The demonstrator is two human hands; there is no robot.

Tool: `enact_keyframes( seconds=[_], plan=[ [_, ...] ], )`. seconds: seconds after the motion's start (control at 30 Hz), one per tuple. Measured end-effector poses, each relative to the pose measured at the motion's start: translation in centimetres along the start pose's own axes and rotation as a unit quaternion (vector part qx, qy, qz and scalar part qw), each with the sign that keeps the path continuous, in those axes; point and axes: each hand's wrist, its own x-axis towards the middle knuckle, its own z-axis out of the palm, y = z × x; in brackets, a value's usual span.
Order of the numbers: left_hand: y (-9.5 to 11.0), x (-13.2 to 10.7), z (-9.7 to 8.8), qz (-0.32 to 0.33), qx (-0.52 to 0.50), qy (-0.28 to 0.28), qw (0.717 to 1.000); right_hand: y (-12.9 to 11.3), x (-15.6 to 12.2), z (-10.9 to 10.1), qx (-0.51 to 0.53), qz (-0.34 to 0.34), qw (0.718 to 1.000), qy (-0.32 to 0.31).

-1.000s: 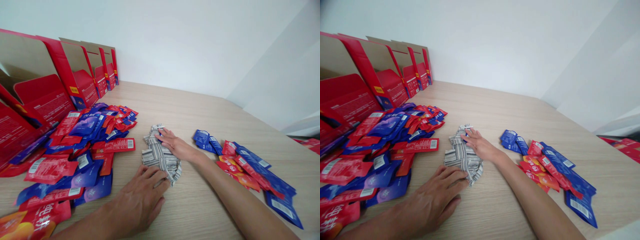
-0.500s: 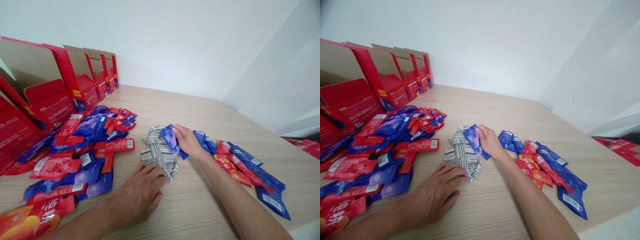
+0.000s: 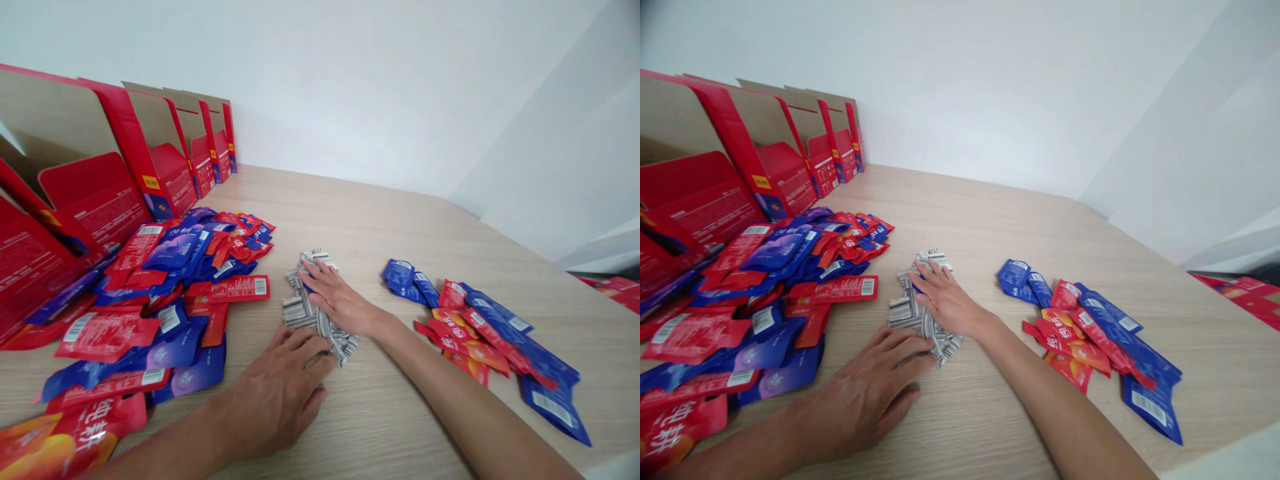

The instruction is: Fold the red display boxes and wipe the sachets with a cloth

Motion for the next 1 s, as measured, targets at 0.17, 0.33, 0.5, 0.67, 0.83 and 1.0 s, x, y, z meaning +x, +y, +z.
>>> enact_keyframes(
  seconds=[0.17, 0.33, 0.5, 0.67, 0.83, 1.0],
  plan=[
    [0.1, 0.0, 0.0, -0.001, 0.001, -0.011, 1.000, 2.3, 0.4, -0.3, -0.016, 0.058, 0.998, -0.014],
    [0.1, 0.0, -0.3, -0.002, -0.006, -0.007, 1.000, 3.1, 0.3, -0.8, -0.040, 0.135, 0.990, -0.012],
    [0.1, 0.0, -0.5, 0.001, -0.011, -0.006, 1.000, 2.7, -1.1, -2.3, -0.089, 0.139, 0.986, 0.034],
    [0.1, 0.0, -0.4, 0.006, -0.004, -0.002, 1.000, 1.3, -2.2, -4.2, -0.141, 0.128, 0.982, 0.016],
    [0.1, 0.0, -0.5, 0.006, 0.001, -0.009, 1.000, 0.0, -2.0, -5.3, -0.209, 0.206, 0.956, 0.004],
    [0.1, 0.1, -0.6, 0.015, 0.017, -0.006, 1.000, -0.4, -1.8, -7.1, -0.211, 0.305, 0.929, 0.009]
  ],
)
